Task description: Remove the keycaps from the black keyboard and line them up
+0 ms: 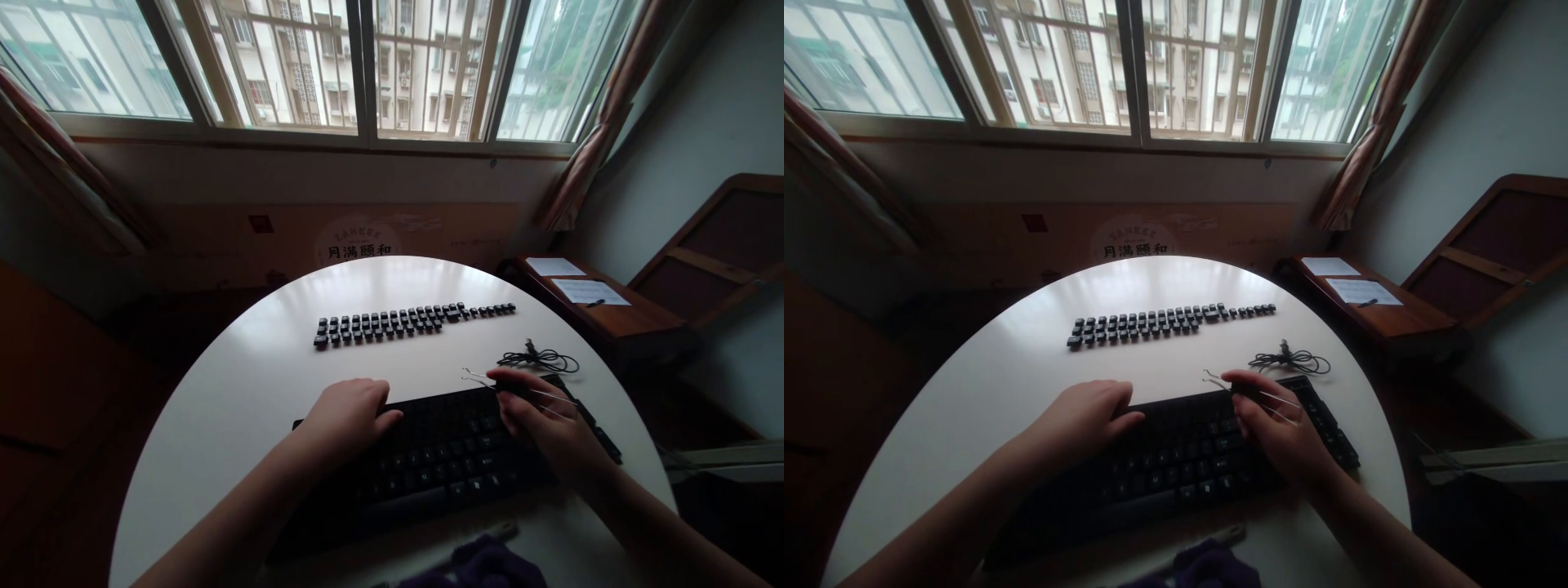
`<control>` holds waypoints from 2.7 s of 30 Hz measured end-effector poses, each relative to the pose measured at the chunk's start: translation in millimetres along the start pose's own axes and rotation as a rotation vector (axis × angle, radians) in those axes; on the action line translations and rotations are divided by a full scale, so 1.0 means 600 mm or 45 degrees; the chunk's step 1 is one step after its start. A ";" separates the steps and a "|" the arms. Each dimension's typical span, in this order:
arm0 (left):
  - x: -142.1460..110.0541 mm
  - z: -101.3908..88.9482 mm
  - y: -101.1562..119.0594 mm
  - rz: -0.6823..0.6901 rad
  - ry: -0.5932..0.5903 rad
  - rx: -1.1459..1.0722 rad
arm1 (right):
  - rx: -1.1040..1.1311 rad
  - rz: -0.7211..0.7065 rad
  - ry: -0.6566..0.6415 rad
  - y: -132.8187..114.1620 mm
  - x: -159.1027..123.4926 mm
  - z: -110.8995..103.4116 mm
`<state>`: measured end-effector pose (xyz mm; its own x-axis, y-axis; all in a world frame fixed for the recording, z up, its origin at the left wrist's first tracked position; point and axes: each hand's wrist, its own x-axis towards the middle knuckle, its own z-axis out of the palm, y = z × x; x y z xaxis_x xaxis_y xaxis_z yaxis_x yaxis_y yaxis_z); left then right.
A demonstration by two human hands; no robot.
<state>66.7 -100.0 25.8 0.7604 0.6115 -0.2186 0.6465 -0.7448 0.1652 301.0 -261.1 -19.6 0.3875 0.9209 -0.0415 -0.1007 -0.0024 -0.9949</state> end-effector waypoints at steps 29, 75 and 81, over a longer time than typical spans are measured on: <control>0.005 0.000 -0.004 0.029 -0.022 -0.020 | -0.285 0.020 0.079 0.013 0.014 0.014; -0.052 -0.011 0.071 0.479 0.160 -0.304 | -0.617 -1.120 -0.484 -0.003 -0.063 0.046; -0.042 0.003 0.072 0.519 0.174 -0.479 | -0.740 -1.190 -0.527 -0.013 -0.056 0.049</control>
<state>75.6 -147.8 36.8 0.9379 0.3421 0.0572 0.2574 -0.7969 0.5465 261.8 -280.9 -8.0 -0.2489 0.7152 0.6531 0.5395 0.6624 -0.5198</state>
